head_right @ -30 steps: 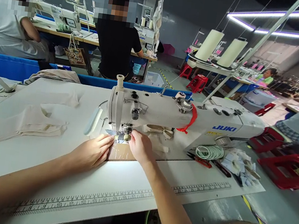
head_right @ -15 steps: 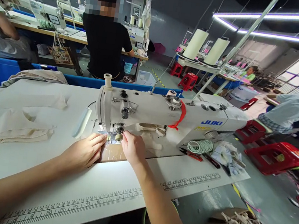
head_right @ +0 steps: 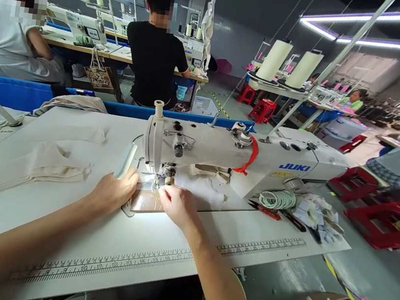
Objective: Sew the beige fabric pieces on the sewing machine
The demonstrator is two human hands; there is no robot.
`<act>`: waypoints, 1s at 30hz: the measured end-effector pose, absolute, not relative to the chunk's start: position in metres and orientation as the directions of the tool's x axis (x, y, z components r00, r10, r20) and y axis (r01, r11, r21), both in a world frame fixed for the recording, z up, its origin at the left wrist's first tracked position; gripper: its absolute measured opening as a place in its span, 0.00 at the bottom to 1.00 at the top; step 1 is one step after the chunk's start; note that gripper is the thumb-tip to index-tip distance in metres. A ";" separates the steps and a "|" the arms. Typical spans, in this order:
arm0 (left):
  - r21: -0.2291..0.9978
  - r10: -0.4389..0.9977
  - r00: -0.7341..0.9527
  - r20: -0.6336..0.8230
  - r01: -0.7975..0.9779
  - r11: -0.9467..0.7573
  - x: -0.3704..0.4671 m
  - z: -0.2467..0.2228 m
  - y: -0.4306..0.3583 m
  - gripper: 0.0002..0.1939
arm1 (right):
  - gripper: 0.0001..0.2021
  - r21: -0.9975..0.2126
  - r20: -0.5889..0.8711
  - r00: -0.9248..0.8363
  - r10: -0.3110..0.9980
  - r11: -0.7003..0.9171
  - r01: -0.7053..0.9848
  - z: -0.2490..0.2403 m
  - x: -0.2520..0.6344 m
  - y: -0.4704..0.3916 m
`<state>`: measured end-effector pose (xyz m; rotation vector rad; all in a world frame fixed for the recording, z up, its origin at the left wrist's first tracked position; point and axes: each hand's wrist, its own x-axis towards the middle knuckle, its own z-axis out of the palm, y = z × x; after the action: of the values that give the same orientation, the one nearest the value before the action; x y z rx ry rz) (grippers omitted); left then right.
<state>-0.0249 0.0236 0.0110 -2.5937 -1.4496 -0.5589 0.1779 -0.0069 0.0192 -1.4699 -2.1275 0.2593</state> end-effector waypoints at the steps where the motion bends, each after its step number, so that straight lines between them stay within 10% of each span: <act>1: 0.113 0.854 0.416 0.311 0.876 -0.468 -0.028 0.015 0.024 0.13 | 0.09 -0.451 0.313 -0.279 0.908 0.400 0.798 0.020 0.173 -0.010; 5: 0.517 0.946 0.323 0.033 0.805 -0.293 -0.043 0.038 0.016 0.15 | 0.02 -0.413 0.284 -0.268 0.921 0.370 0.832 0.020 0.149 -0.023; 8: 0.758 0.934 0.346 -0.087 0.631 -0.163 -0.053 0.054 -0.002 0.16 | 0.15 -0.365 0.294 -0.207 0.933 0.309 0.878 0.014 0.128 -0.024; 17: 0.916 0.974 0.184 -0.131 0.399 0.048 -0.094 0.057 -0.039 0.22 | 0.06 -0.616 0.314 -0.345 0.885 0.466 0.635 0.022 0.121 -0.020; 21: 0.778 0.978 0.142 -0.152 0.628 0.030 -0.116 0.038 -0.034 0.17 | 0.04 -0.608 0.349 -0.410 0.843 0.536 0.585 0.022 0.143 -0.025; 26: 0.295 0.974 0.202 0.102 0.929 -0.223 -0.132 0.037 -0.025 0.07 | 0.09 -0.159 0.449 -0.441 0.777 0.555 0.817 0.005 0.151 -0.021; 30: 0.117 0.944 0.212 0.253 0.962 -0.247 -0.147 0.048 -0.001 0.06 | 0.07 -0.065 0.459 -0.398 0.794 0.477 0.876 -0.002 0.151 -0.021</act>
<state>-0.1465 -0.0005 0.0479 -2.3938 -1.8855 -0.4214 0.1514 -0.0212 -0.0015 -1.3903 -2.2983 -0.2593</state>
